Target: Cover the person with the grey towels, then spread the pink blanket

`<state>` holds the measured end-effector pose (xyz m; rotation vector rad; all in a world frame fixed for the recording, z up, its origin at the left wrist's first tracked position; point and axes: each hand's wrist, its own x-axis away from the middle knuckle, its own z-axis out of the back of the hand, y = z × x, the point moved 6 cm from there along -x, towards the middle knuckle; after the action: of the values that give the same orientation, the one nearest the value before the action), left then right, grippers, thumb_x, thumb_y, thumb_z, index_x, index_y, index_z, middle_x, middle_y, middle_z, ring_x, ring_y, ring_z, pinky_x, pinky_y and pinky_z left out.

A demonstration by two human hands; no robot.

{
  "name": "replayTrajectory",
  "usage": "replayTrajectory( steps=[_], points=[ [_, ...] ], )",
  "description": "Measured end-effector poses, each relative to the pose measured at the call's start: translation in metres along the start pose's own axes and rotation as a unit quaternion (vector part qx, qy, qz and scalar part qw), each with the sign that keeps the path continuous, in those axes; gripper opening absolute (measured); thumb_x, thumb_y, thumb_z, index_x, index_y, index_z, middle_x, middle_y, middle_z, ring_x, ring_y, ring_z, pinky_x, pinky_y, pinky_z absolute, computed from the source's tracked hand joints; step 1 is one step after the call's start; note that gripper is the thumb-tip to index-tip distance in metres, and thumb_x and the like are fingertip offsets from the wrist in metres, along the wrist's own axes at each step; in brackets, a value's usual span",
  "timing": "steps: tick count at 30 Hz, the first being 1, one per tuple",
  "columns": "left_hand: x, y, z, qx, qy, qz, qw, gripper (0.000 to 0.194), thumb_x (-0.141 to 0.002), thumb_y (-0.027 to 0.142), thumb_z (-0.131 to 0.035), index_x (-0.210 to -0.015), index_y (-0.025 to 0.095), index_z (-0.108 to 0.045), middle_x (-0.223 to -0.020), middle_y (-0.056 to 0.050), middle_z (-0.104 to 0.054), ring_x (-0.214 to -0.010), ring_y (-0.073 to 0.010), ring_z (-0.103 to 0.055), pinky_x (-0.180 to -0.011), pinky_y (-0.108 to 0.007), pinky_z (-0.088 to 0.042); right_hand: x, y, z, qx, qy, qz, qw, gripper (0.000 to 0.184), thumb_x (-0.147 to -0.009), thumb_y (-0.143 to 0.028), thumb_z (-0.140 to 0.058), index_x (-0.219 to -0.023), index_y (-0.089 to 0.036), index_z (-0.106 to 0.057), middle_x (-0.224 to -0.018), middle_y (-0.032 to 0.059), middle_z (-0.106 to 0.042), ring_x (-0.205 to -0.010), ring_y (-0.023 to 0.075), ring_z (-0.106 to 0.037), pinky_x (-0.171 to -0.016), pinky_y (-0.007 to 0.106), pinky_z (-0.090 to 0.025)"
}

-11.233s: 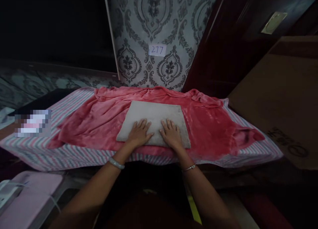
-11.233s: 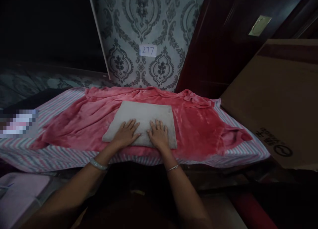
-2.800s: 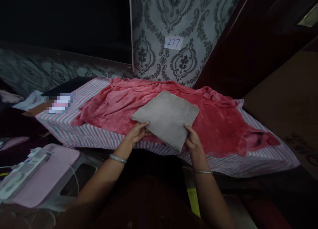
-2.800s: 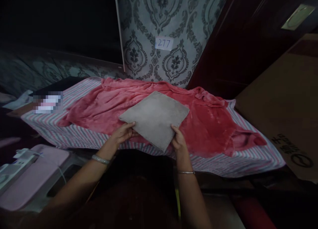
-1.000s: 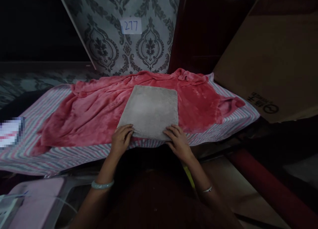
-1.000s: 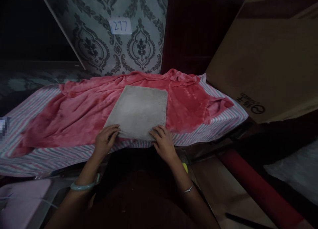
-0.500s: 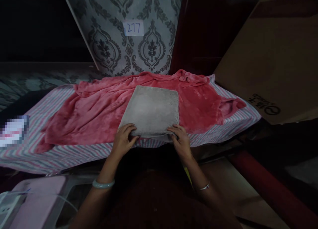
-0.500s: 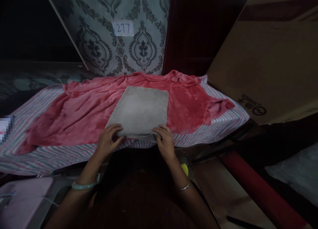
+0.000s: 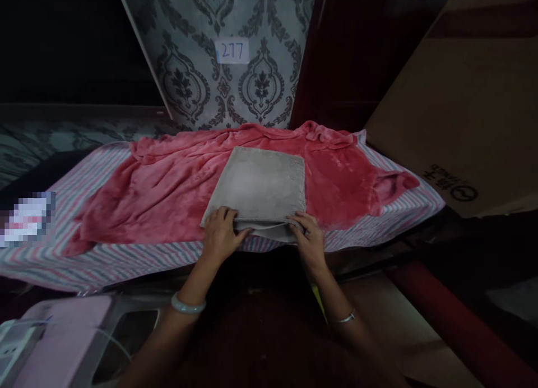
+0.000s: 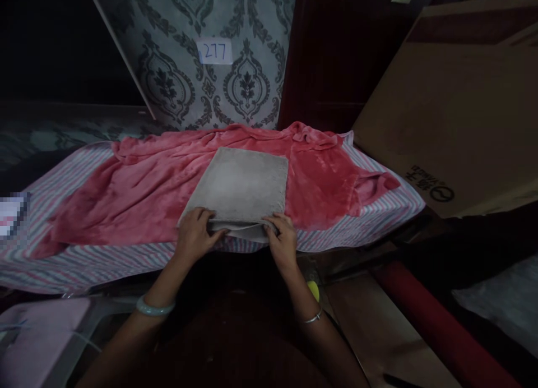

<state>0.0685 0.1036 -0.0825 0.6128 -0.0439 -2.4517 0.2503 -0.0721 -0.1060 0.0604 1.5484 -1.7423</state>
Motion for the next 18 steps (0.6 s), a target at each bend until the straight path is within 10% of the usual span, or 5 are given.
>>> replayTrajectory(
  steps=[6, 18],
  points=[
    [0.001, -0.014, -0.006, 0.04, 0.011, -0.023, 0.999, 0.038, -0.079, 0.01, -0.057, -0.115, 0.017, -0.068, -0.115, -0.013, -0.065, -0.11, -0.0312, -0.06, -0.096, -0.046, -0.049, 0.004, -0.002, 0.001, 0.022, -0.02, 0.039, 0.999, 0.021, -0.091, -0.029, -0.06, -0.102, -0.026, -0.078, -0.107, 0.007, -0.076, -0.115, 0.0255, -0.063, -0.102, 0.047, -0.049],
    [-0.003, -0.032, -0.004, 0.124, 0.028, -0.048, 0.991, 0.038, -0.077, 0.009, -0.051, -0.106, 0.02, -0.072, -0.106, -0.009, -0.069, -0.102, -0.0253, -0.065, -0.089, -0.039, -0.053, 0.034, -0.02, -0.016, 0.299, -0.083, 0.139, 0.941, 0.054, -0.086, -0.027, -0.066, -0.139, -0.025, -0.057, -0.154, 0.0118, -0.045, -0.146, 0.0365, -0.03, -0.116, 0.064, -0.03]
  ],
)
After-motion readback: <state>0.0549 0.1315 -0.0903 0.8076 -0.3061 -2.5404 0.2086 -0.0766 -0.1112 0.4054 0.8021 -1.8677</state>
